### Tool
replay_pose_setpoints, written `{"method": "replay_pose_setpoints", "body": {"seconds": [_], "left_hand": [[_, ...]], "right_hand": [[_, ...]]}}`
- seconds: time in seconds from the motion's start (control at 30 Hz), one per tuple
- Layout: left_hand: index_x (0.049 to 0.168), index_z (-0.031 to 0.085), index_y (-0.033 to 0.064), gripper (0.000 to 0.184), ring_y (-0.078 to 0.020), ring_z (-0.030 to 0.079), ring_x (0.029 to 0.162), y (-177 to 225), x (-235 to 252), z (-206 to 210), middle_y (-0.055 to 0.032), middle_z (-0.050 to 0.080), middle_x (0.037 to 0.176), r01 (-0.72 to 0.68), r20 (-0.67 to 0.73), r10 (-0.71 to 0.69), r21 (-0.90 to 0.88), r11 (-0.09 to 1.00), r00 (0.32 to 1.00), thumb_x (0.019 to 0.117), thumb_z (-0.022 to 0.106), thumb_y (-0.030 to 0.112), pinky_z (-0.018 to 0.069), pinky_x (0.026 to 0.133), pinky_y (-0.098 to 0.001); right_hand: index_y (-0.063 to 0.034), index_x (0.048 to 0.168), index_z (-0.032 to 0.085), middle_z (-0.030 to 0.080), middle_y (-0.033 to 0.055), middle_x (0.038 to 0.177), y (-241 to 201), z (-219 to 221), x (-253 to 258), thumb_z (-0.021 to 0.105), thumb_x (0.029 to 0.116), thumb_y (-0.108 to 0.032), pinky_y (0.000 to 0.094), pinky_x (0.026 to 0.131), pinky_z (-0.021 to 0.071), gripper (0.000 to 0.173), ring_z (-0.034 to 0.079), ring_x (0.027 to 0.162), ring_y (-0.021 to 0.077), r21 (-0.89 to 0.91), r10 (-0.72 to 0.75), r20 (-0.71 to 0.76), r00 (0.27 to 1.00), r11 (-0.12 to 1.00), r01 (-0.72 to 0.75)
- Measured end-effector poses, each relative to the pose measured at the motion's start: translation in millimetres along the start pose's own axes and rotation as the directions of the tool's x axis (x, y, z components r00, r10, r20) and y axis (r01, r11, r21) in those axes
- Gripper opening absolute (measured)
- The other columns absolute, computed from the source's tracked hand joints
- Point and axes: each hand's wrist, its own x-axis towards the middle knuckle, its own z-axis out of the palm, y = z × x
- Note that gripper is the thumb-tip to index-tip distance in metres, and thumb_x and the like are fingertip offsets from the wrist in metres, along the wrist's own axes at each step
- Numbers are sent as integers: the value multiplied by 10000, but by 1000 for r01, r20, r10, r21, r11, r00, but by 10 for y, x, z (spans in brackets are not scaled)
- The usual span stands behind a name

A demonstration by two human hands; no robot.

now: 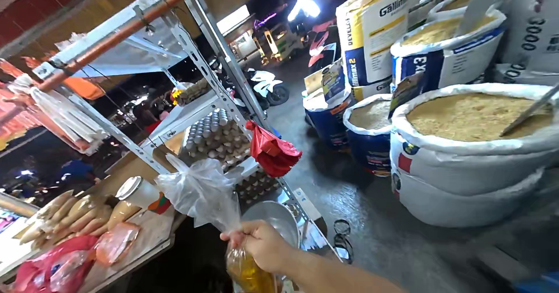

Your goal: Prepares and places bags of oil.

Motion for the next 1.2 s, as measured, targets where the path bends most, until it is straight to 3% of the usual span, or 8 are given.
{"method": "replay_pose_setpoints", "body": {"seconds": [0.17,0.33,0.43,0.53,0.63,0.8,1.0,1.2], "left_hand": [[1193,587,-101,498,-26,681,982,-520,51,-329,-24,726,1032,-596,154,616,513,618,772,818,825,124,568,912,-249],[1338,462,160,752,-57,698,967,-193,27,142,71,705,1051,-537,-63,552,158,828,832,940,358,790,610,820,-323],[1471,419,8,449,-153,660,1038,89,-11,246,-113,646,1238,-434,-121,521,412,801,845,1102,305,238,582,871,-369],[1230,609,-37,272,-34,648,1010,227,-52,250,-42,667,1124,-770,263,876,614,172,405,991,566,85,561,882,-226],[1134,668,193,163,-86,660,1002,594,-102,482,56,682,1186,-818,804,590,290,-497,-74,1051,541,134,555,867,-239],[1495,462,231,561,-186,682,618,959,-260,1060,-90,519,1545,-747,990,-21,88,-659,136,980,555,30,542,498,-331],[1489,531,261,599,-286,684,805,977,-388,1264,-62,643,807,-577,959,-219,-78,-813,180,945,610,24,547,954,-540],[1334,659,104,390,-346,732,818,964,-529,1386,-119,705,787,-665,958,-224,-48,-745,181,962,602,0,525,970,-629]], "right_hand": [[-25,1100,735,739,46,1127,-64,39,-64,474,1086,-178,309,964,535,302,673,1048,78,140,156,-228,961,982,-126],[3,1107,723,724,86,1172,-147,-71,-53,473,1089,-186,341,989,519,314,662,1089,110,136,182,-6,983,974,-180],[-3,1082,721,723,66,1080,-237,-235,-48,477,1084,-180,331,921,537,301,662,997,95,73,193,115,974,977,-202],[-22,1024,725,730,41,1060,-300,-461,-86,478,1082,-212,316,871,532,318,656,948,69,-16,226,167,960,974,-227],[-30,996,699,730,12,1007,-405,-703,-149,453,1096,-229,286,802,545,332,656,862,42,-94,275,250,928,961,-259],[-8,1069,698,682,48,957,-501,-922,-399,523,1030,-86,332,859,544,195,641,892,87,-299,343,318,884,921,-250],[-61,1015,708,704,-35,881,-462,-1026,-672,520,1049,-151,274,807,552,210,653,821,32,-255,415,352,839,905,-340],[-57,986,700,682,-68,871,-537,-1128,-821,477,1068,-184,214,770,529,269,622,797,-23,-318,314,346,884,926,-204]]}}
